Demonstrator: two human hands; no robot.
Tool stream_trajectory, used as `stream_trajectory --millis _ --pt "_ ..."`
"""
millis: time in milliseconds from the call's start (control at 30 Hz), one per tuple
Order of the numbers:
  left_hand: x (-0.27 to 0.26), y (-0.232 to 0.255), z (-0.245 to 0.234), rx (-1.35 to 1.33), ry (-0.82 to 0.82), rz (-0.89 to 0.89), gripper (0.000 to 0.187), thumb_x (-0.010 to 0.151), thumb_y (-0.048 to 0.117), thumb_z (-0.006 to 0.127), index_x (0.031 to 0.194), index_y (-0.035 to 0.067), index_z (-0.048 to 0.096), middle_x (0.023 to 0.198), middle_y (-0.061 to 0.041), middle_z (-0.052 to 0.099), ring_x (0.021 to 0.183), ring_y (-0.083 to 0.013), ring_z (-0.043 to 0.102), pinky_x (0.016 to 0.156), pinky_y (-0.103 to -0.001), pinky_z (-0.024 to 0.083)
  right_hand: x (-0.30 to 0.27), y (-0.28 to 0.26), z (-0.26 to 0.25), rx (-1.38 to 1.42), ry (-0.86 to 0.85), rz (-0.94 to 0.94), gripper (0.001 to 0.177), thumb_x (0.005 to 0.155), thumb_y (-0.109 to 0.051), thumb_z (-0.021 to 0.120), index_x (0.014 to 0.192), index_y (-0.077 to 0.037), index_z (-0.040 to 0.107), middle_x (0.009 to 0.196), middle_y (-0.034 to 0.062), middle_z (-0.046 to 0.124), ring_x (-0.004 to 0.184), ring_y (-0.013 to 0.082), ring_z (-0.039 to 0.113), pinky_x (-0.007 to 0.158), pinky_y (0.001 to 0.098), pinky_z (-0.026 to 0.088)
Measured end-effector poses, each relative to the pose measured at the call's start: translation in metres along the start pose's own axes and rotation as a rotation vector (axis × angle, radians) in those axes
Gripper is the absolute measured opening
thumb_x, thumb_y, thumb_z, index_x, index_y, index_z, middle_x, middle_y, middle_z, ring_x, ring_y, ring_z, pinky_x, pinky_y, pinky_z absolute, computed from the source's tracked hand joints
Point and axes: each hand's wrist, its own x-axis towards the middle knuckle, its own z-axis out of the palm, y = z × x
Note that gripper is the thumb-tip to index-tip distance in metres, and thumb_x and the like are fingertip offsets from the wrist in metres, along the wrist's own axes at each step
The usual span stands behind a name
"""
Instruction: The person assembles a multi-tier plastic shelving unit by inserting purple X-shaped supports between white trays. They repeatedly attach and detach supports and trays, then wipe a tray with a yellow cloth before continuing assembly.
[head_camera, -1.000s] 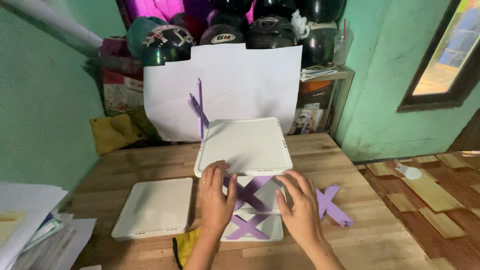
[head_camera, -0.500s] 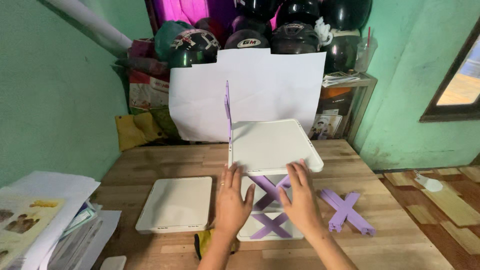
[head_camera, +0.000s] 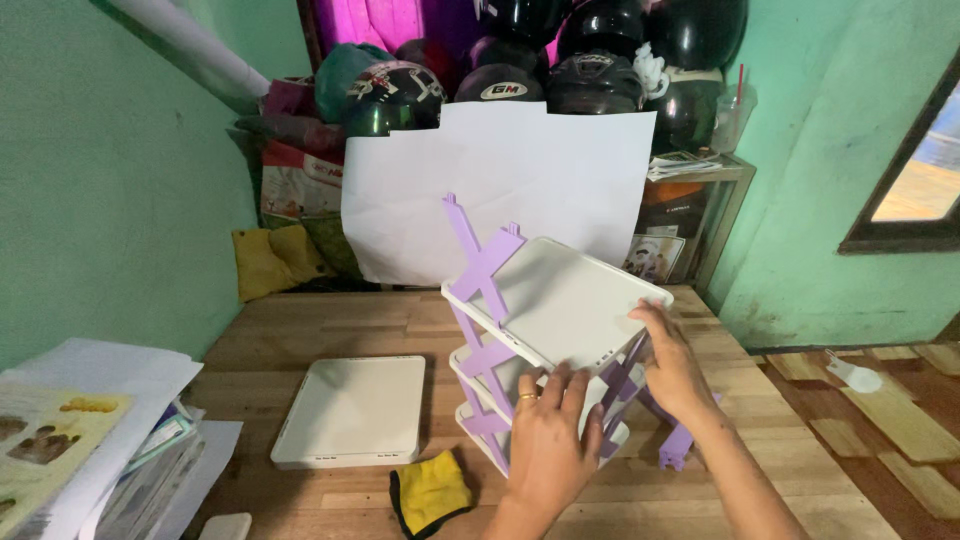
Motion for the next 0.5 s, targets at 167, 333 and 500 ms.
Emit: stream_trajectory --millis 167,333,500 --pt "0.014 -0.020 -0.018 -0.221 0.231 -0.104 0.032 0.092 0.014 0.067 0.121 0.001 0.066 0.129 -0.022 0.063 0.117 -0.0425 0.061 0.100 -0.047 0.048 -0.012 -0.039 -0.002 -0.038 0.066 0.022 0.040 0.087 0.000 0.057 0.125 -0.011 0.062 0.140 0.0137 0.061 0.143 0.0361 0.045 0.121 0.0475 0.030" --pt "0.035 -0.066 -0.025 -0.209 0.341 -0.239 0.033 0.095 0.013 0.064 0.126 0.003 0.061 0.126 -0.021 0.061 0.115 -0.0402 0.061 0.098 -0.045 0.049 -0.021 -0.099 0.005 -0.026 0.016 -0.105 0.032 0.093 -0.017 0.063 0.124 -0.008 0.062 0.138 0.0153 0.061 0.144 0.0389 0.041 0.120 0.0546 0.023" --pt "0.058 -0.120 -0.021 0.033 0.436 -0.113 0.057 0.086 0.007 0.065 0.139 -0.001 0.047 0.132 -0.028 0.056 0.121 -0.0470 0.053 0.103 -0.051 0.042 -0.020 -0.132 0.020 -0.102 -0.057 -0.155 0.041 0.091 -0.018 0.063 0.130 -0.005 0.059 0.137 0.0161 0.058 0.136 0.0367 0.046 0.116 0.0560 0.024"
